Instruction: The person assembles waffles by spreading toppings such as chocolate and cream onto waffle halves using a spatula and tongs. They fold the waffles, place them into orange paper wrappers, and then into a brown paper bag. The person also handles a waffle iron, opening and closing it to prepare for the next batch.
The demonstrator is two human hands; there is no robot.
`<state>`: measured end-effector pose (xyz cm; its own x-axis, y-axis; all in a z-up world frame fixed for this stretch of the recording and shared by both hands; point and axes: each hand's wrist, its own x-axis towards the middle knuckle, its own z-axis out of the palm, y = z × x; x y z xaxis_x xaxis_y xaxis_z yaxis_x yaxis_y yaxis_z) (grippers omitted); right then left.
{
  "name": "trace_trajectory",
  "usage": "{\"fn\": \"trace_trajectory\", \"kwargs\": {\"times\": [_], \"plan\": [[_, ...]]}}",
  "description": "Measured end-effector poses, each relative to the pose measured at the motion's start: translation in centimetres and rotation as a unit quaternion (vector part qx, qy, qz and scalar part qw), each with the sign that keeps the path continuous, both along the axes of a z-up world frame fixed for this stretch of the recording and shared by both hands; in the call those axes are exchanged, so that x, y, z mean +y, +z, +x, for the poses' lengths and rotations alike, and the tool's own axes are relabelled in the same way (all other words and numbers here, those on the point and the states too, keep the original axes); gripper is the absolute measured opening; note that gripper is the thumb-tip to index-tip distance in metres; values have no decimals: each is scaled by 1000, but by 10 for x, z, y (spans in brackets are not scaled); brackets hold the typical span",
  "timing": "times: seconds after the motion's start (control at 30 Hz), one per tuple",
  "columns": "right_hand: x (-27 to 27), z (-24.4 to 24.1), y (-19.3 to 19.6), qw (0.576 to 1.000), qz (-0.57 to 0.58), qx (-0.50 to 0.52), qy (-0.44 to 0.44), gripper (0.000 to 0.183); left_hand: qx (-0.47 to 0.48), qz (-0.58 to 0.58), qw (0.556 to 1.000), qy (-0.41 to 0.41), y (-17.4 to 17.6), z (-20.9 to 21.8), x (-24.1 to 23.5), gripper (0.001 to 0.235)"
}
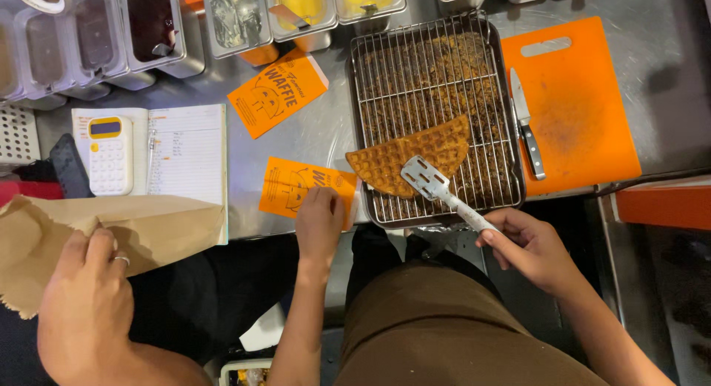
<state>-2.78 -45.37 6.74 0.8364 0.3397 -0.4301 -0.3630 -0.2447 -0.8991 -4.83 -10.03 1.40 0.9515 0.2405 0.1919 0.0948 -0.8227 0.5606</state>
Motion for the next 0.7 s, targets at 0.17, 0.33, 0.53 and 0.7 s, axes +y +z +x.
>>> {"fn": "trace_trajectory", "kwargs": {"times": [0.17, 0.33, 0.53, 0.7], "plan": [[2, -5, 1, 1000, 6, -3, 20, 23, -54, 55, 995, -63, 3, 2, -3, 32], [-7, -8, -6, 997, 41, 61, 3, 22, -7, 65, 997, -46, 0, -6, -3, 19], [-26, -12, -31, 944, 247, 214, -44, 25, 73, -113, 991, -13, -1, -3, 12, 19], [-37, -16, -40, 938, 252, 233, -44, 26, 100, -208, 973, 10, 3, 7, 20, 17]]}}
